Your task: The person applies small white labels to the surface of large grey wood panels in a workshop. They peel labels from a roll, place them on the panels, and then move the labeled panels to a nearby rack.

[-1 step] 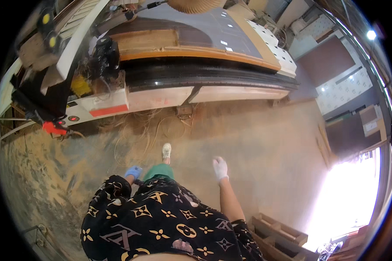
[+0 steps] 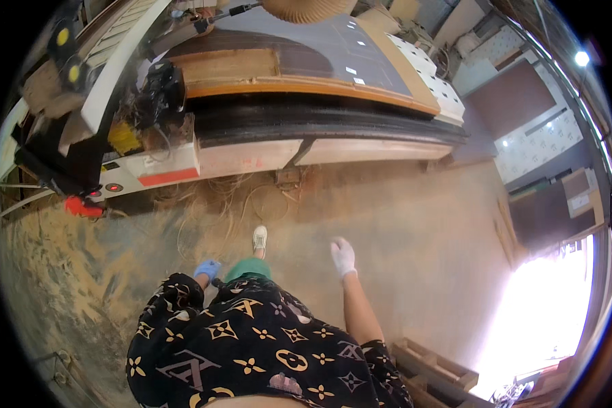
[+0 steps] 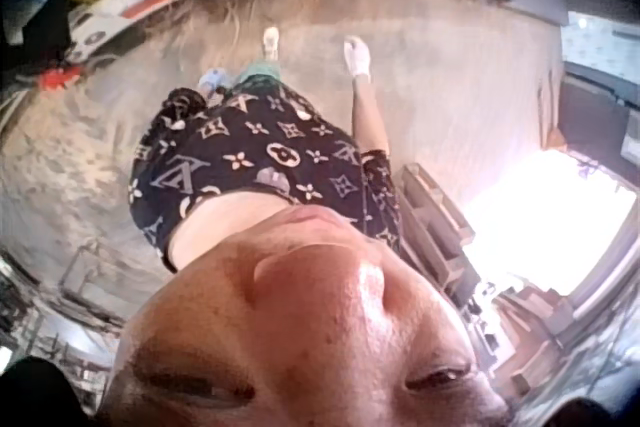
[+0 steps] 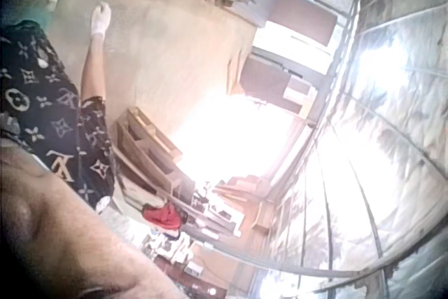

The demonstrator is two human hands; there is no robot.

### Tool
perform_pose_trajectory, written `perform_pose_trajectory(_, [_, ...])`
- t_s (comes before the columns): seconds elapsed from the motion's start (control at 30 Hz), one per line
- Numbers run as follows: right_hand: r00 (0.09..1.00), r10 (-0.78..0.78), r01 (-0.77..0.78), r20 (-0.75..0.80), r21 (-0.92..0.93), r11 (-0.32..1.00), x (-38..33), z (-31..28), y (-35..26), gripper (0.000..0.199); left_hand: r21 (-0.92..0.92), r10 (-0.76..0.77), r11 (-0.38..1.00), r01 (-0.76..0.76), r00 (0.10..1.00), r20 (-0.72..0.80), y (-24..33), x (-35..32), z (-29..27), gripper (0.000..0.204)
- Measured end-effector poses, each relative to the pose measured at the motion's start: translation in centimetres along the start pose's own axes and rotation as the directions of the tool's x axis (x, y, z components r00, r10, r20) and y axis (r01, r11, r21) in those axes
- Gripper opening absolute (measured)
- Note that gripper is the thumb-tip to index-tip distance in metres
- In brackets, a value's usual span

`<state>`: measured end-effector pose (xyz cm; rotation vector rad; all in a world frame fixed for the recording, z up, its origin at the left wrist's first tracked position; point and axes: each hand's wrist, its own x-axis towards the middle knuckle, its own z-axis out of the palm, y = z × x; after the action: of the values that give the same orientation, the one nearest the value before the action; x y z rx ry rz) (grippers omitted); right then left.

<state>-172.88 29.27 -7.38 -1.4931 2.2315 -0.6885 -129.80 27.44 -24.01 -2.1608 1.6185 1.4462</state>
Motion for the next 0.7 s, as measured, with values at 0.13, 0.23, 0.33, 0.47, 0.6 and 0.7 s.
perform_pose_trajectory(0.13, [0.958,-0.285,0.285,0.03,-0.012,0.958,18.4,-1.1,-7.5,0.024,0.06,-0.031,0.998,0.037,0.996,-0.088,7.5,9.2,-3.6,0.045])
perform_pose_trajectory(0.23, [0.909,-0.415,0.415,0.027,-0.108,0.903,28.8,-1.1,-11.6,0.021,-0.129,0.082,0.987,-0.097,0.989,-0.122,14.0,13.5,-7.2,0.05])
perform_pose_trajectory(0.33, [0.885,-0.452,0.466,0.113,-0.191,0.864,36.9,0.5,-15.2,0.024,-0.374,0.121,0.897,-0.234,0.946,-0.301,19.0,15.3,-9.7,0.041])
perform_pose_trajectory(0.47, [0.788,-0.595,0.615,0.158,-0.259,0.745,46.9,3.3,-20.3,0.025,-0.552,0.036,0.773,-0.311,0.891,-0.452,22.2,15.9,-10.4,0.031])
perform_pose_trajectory(0.6, [0.643,-0.71,0.758,0.287,-0.372,0.536,57.3,6.7,-24.1,0.027,-0.591,-0.169,0.783,-0.193,0.848,-0.502,21.5,15.7,-7.4,0.029])
perform_pose_trajectory(0.7, [0.579,-0.717,0.797,0.388,-0.458,0.395,62.8,9.8,-25.9,0.028,-0.725,-0.421,0.684,-0.079,0.769,-0.481,20.6,15.7,-2.2,0.028])
